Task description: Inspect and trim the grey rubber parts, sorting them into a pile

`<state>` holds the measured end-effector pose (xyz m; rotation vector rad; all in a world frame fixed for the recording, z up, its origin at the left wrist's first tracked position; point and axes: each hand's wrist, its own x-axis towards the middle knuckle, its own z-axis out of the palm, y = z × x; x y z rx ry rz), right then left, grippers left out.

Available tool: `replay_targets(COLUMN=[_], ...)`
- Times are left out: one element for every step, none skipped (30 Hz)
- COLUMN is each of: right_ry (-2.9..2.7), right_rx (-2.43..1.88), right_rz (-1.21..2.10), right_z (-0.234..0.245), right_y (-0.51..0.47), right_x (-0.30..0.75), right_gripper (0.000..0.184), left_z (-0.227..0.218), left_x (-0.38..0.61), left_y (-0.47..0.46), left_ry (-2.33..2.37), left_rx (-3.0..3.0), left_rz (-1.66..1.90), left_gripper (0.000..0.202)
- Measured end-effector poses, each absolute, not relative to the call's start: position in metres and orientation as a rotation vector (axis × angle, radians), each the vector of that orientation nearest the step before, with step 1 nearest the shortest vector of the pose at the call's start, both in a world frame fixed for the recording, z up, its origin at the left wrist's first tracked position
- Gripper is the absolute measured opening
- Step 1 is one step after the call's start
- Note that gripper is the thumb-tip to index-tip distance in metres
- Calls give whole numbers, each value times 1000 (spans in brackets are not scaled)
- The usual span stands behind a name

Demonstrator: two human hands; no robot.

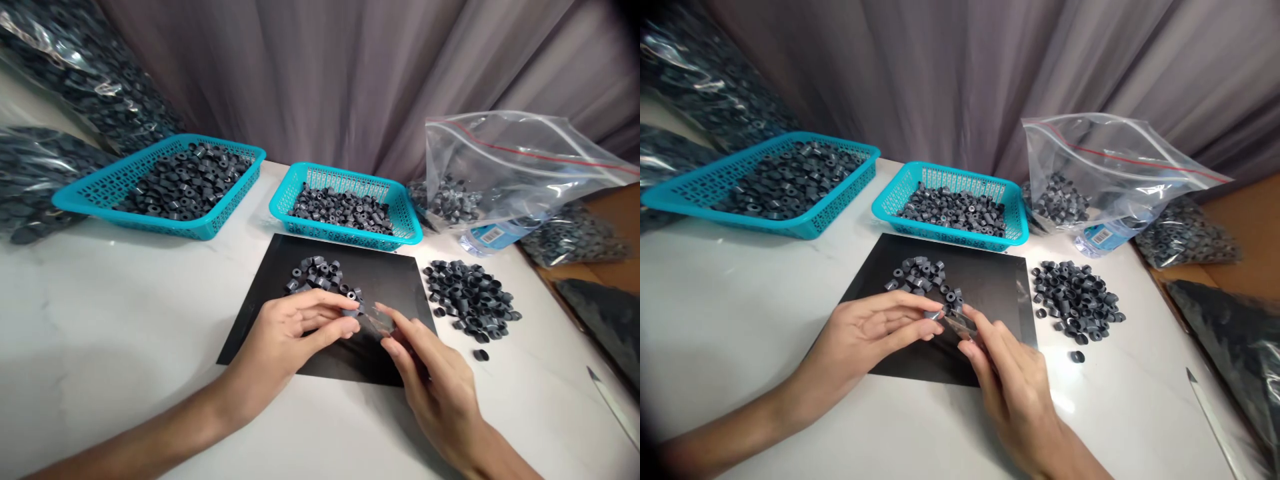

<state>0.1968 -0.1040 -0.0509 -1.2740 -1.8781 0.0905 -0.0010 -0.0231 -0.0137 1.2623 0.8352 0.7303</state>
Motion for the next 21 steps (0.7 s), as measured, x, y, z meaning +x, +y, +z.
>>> replay_targets(right_ry=[-1886,-1889,-1886,-1879,-1871,-1864,-1859,-1855,-1853,-1852,-1848,-1844,-1843,-1844,-1851,-1864,-1886,-1913,-1942,-1970,-1991], right_rx=[-1273,-1278,-1286,-1298,-1307,-1312,-1314,-1313,-1311,-1309,-1310,-1308,-1305,-1299,-1291,-1282,-1273,-1262,-1250,-1236,-1230], right_rz=[68,52,44,45,53,66,80,91,98,104,107,107,105,100,94,82,67,46,16,-19,-53], right_z=[-51,-52,-52,-52,-52,-52,-51,-51,-51,-50,-50,-50,-50,-50,-50,-50,-50,-50,-50,-49,-49], right_y=[-104,-103,-103,-103,-102,-102,-101,-101,-101,-101,-101,-101,-101,-101,-101,-101,-101,-101,-102,-102,-102], right_x=[198,199,199,200,200,200,200,200,200,199,199,199,200,200,200,201,202,203,204,205,206], right_gripper=[42,42,41,40,38,36,34,33,32,31,31,31,32,32,33,34,36,38,40,42,43], left_z=[-13,-13,-12,-12,-11,-10,-9,-8,-7,-6,-5,-5,-4,-4,-4,-4,-4,-4,-4,-3,-3], left_x=[-1,-1,-1,-1,-1,-1,-1,-1,-1,-1,-1,-1,-2,-2,-2,-2,-2,-2,-2,-2,-1], left_y=[-23,-23,-23,-23,-23,-23,-24,-24,-25,-25,-26,-26,-26,-26,-25,-25,-25,-24,-24,-24,-24], left_ry=[834,837,841,842,842,839,833,829,823,818,813,805,796,786,776,769,764,762,763,764,765], left_rx=[1220,1182,1150,1124,1100,1076,1048,1013,973,931,890,855,827,808,797,792,794,798,803,808,814], left_rz=[715,702,691,680,669,659,653,647,639,629,618,605,591,577,566,557,547,539,534,530,529], left_gripper=[18,19,20,21,21,22,23,24,24,24,23,22,21,20,20,20,21,21,22,24,25])
